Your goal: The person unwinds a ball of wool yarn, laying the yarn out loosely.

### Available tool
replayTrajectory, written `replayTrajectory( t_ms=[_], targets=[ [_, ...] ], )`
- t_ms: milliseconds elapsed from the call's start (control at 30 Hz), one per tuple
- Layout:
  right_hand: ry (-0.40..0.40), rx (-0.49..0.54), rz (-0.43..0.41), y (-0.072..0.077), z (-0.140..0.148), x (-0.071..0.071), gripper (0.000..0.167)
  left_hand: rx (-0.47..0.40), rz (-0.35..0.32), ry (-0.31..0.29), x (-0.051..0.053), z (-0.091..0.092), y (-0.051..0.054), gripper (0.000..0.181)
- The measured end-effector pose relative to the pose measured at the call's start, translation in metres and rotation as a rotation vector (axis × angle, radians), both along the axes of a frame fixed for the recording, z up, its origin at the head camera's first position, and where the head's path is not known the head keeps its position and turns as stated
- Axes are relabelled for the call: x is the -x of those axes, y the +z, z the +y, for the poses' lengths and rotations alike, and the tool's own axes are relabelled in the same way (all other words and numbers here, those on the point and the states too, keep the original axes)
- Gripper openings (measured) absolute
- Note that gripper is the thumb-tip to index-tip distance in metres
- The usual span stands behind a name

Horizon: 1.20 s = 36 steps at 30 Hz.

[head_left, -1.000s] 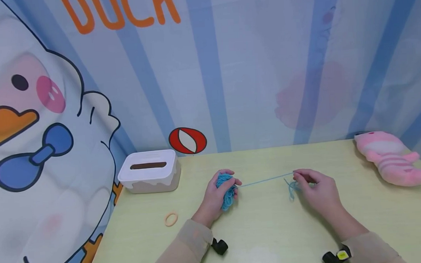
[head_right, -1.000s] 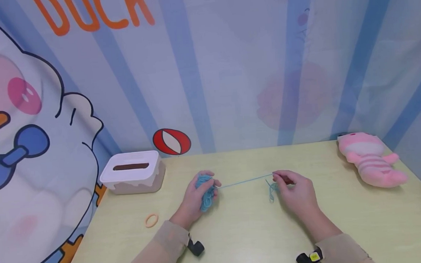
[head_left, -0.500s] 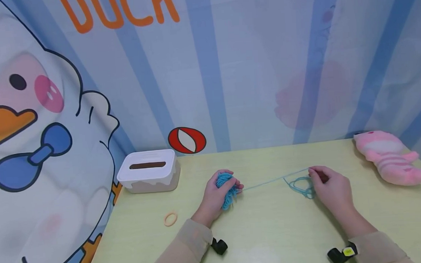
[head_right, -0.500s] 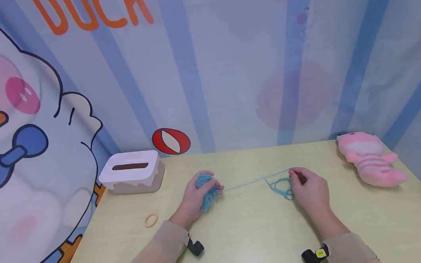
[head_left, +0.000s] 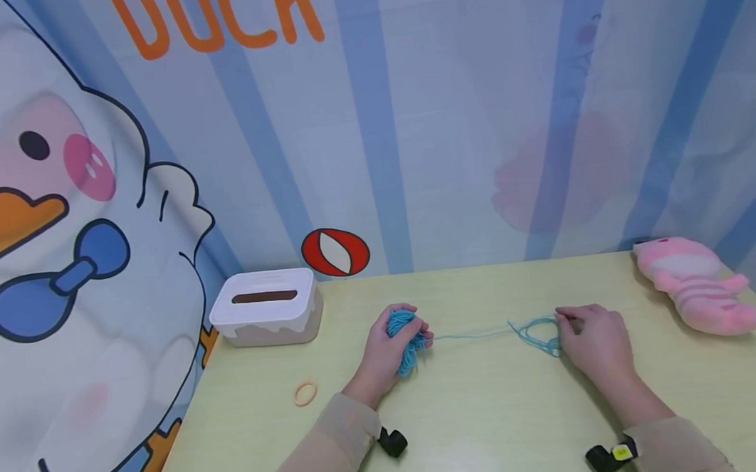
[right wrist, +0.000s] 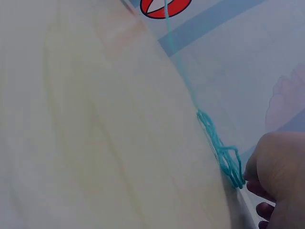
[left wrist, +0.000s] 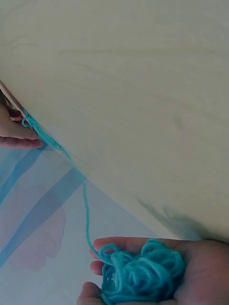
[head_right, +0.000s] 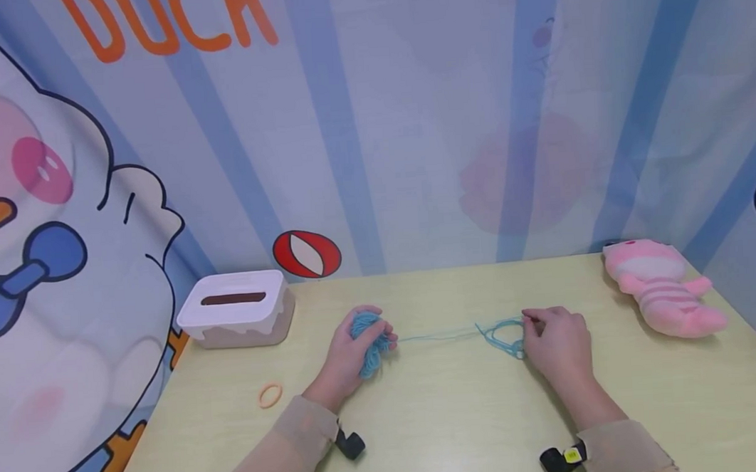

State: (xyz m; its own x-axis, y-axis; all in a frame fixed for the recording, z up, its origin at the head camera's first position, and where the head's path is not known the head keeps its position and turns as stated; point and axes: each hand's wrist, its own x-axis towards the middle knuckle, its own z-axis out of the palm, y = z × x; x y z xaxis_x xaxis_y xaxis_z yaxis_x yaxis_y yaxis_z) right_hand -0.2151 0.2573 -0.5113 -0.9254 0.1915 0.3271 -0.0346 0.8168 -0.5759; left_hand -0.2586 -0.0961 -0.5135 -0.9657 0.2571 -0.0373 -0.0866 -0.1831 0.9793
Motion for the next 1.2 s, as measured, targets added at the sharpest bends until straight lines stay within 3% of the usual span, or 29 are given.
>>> replayTrajectory(
  t_ms=[67,167,267,333,467,633,833,933,1067,1200],
  targets=[
    [0.001,0.029,0.048,0.002,-0.007,-0.001,0.034,-0.007,0.002,-0.008,0.001,0.001,-0.001,0.047],
    [0.035,0.089,0.187,0.005,-0.023,-0.003,0.034,-0.019,0.001,-0.011,0.001,0.002,-0.001,0.046],
    [0.156,0.107,0.346,0.004,-0.044,-0.003,0.026,-0.027,-0.003,-0.015,0.0,0.002,-0.001,0.044],
    [0.262,0.097,0.392,0.002,-0.058,-0.003,0.025,-0.031,-0.002,-0.02,0.0,0.002,0.0,0.045],
    [0.437,0.087,0.315,0.0,-0.087,-0.003,0.03,-0.027,0.015,-0.034,-0.001,0.001,0.002,0.049],
    [0.519,0.125,0.19,-0.001,-0.113,0.0,0.035,-0.009,0.019,-0.048,-0.002,0.0,0.002,0.051],
    [0.543,0.109,0.107,0.001,-0.131,0.004,0.04,-0.003,0.031,-0.056,-0.002,-0.002,0.003,0.053],
    [0.526,0.092,0.082,0.001,-0.135,0.004,0.032,-0.011,0.042,-0.064,-0.002,-0.001,0.004,0.052],
    [0.486,0.066,0.119,0.001,-0.136,0.003,0.016,-0.013,0.047,-0.065,-0.003,0.0,0.004,0.05],
    [0.466,0.087,0.177,0.002,-0.134,0.0,0.011,0.033,0.036,-0.04,-0.004,-0.001,0.004,0.048]
  ],
)
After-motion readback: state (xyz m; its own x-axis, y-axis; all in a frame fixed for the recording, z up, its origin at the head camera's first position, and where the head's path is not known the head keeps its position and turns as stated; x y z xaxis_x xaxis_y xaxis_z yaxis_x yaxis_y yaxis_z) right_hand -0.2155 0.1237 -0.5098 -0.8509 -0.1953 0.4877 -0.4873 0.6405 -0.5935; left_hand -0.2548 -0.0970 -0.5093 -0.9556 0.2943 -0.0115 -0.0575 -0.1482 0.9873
